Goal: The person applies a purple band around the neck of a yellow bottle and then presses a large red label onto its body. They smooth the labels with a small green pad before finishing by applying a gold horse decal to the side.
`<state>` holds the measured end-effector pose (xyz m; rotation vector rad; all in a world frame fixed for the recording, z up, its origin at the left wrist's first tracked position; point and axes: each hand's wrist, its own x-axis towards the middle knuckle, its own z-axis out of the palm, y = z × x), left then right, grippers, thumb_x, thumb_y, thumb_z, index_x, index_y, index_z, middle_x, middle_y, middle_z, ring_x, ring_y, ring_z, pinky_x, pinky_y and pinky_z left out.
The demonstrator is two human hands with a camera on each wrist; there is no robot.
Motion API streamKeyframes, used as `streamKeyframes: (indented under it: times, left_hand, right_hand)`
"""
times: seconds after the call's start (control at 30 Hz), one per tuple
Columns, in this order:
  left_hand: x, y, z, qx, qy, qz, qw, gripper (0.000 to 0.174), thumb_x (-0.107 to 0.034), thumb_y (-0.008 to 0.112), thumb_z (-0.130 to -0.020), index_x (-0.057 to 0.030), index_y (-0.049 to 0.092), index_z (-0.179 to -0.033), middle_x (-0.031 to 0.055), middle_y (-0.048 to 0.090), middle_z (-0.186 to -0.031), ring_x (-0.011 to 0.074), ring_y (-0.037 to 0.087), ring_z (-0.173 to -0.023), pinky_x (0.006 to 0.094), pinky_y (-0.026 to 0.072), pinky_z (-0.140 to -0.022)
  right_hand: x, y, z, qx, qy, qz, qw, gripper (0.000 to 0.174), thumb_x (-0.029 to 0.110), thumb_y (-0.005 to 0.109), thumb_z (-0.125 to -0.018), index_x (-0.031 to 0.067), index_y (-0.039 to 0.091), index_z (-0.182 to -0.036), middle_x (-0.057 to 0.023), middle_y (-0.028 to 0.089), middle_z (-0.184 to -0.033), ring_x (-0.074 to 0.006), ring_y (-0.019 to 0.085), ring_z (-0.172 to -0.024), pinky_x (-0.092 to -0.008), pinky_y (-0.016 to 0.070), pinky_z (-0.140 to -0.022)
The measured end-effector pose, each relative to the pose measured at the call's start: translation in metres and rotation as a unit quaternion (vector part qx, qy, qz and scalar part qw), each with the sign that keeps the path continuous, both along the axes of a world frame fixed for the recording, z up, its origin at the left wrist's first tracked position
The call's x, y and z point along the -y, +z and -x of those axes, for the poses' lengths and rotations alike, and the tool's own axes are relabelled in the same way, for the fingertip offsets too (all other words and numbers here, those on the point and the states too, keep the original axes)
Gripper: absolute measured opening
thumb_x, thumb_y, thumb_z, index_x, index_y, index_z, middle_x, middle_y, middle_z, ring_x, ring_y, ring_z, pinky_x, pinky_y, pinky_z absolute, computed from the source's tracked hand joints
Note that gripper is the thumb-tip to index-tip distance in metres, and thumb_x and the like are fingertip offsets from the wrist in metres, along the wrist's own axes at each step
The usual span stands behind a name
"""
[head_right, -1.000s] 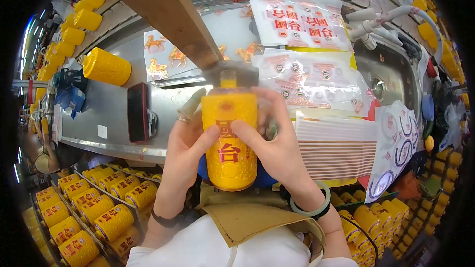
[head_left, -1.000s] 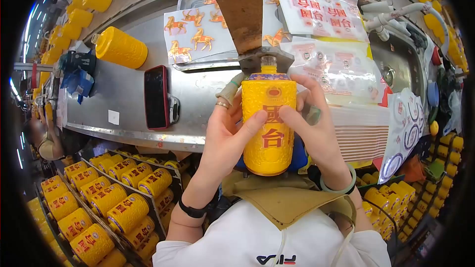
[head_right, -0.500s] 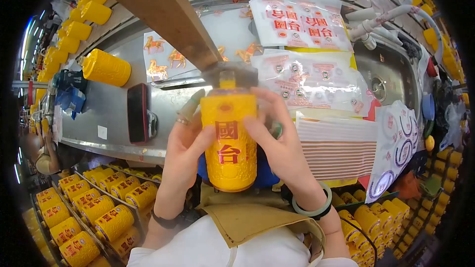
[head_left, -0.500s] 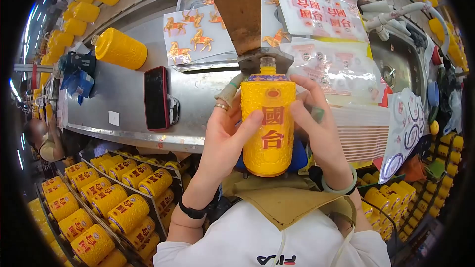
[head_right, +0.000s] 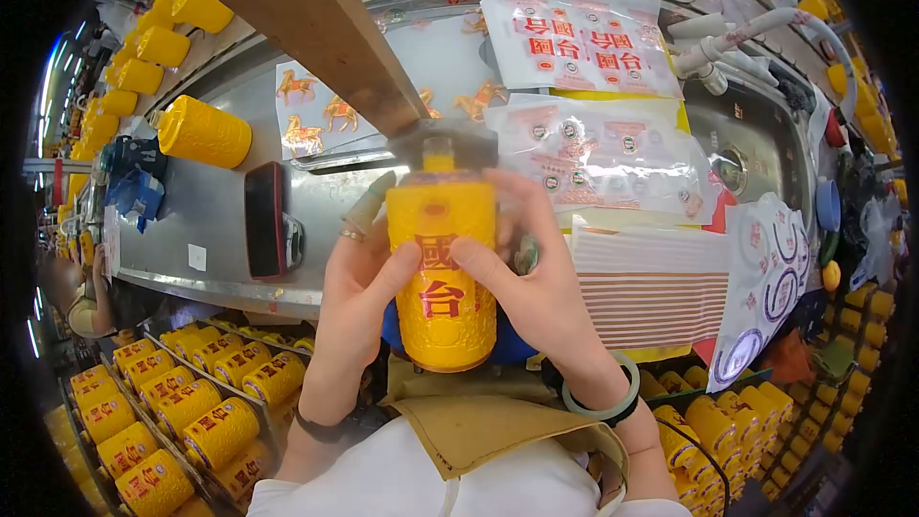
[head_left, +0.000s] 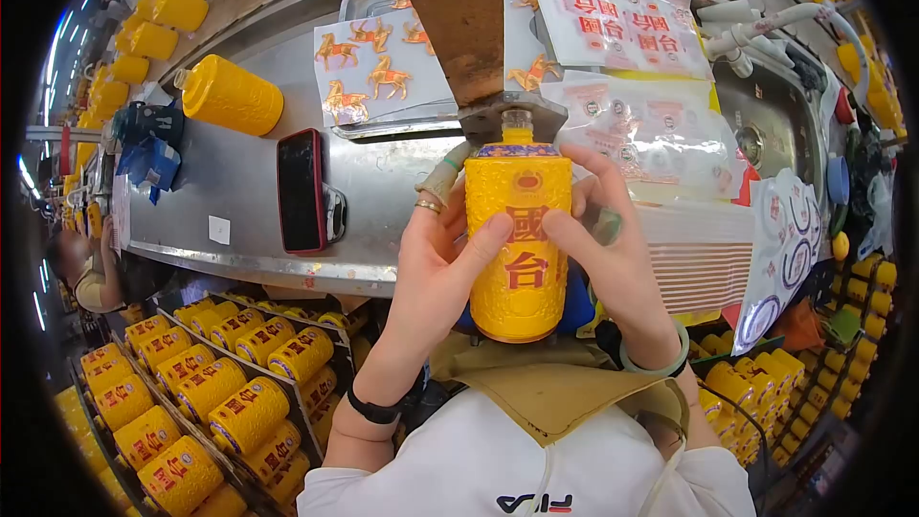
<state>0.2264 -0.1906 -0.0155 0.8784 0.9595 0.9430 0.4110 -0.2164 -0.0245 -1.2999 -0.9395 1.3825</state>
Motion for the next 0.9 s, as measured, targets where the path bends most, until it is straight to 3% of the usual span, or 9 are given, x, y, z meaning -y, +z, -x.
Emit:
streamKeyframes:
  times: [0.9]
  left_hand:
    - [-0.001,-0.001,0.000,0.002,0.002,0.004,1.000,0.072,-0.009,0.070,-0.098,0.0003,0.030,-0.157,0.0186,0.048,-0.151,0.0247,0.050,-0.139,0.0397,0.0423,-0.115]
  right_hand:
    - [-0.004,0.011,-0.008,-0.007,0.013,0.027,1.000,0.055,0.013,0.074,-0.094,0.0068,0.050,-0.143,0.0039,0.046,-0.090,-0.0065,0.044,-0.085,-0.0217,0.0384,-0.079]
